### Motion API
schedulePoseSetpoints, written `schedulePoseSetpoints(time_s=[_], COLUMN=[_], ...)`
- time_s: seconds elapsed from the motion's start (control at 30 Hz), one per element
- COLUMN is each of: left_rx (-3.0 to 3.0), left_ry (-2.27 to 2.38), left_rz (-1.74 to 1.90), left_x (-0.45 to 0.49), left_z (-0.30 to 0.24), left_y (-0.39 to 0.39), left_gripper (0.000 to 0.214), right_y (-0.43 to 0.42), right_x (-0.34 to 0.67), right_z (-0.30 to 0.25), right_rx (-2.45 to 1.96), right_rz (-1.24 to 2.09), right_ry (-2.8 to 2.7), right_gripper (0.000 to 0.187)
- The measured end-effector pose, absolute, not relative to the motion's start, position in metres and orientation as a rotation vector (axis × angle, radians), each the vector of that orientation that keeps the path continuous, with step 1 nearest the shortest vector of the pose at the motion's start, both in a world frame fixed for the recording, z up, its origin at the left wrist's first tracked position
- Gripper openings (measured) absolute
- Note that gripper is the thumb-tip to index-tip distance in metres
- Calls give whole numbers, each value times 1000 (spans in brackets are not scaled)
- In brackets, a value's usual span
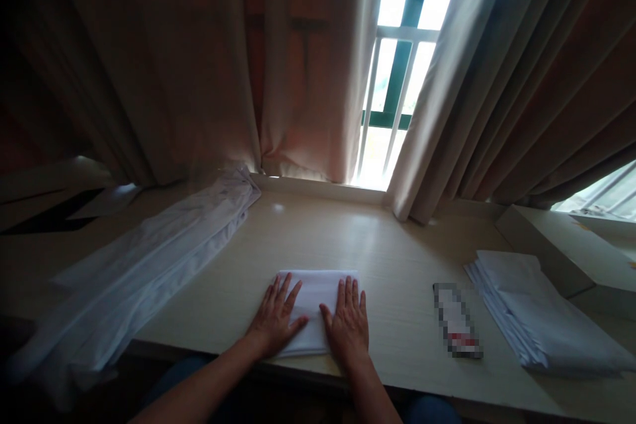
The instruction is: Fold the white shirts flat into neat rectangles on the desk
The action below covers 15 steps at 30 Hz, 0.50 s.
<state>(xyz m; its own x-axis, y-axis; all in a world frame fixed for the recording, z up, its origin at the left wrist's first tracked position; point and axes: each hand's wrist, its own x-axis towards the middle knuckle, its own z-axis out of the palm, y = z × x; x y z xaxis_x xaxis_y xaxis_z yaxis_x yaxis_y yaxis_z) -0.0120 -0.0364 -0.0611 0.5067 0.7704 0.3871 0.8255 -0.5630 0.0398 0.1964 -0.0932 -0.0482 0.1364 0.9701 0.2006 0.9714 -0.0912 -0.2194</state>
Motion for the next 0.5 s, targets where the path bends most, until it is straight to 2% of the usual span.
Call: schedulePoseSetpoints(time_s=[0.13,0.5], left_rx=[-2607,-2637], left_ry=[-1421,-1443], left_rz=[-525,-528], left_x=[-10,-4], left_z=[-56,-57], left_y=[-38,-17], left_gripper=[79,79], right_y=[-97,-73], right_x=[199,202], right_z=[-52,-59], right_rx=[-2151,-2172], right_rz=[6,63], right_ry=[-1857,-1867], right_gripper=[84,84])
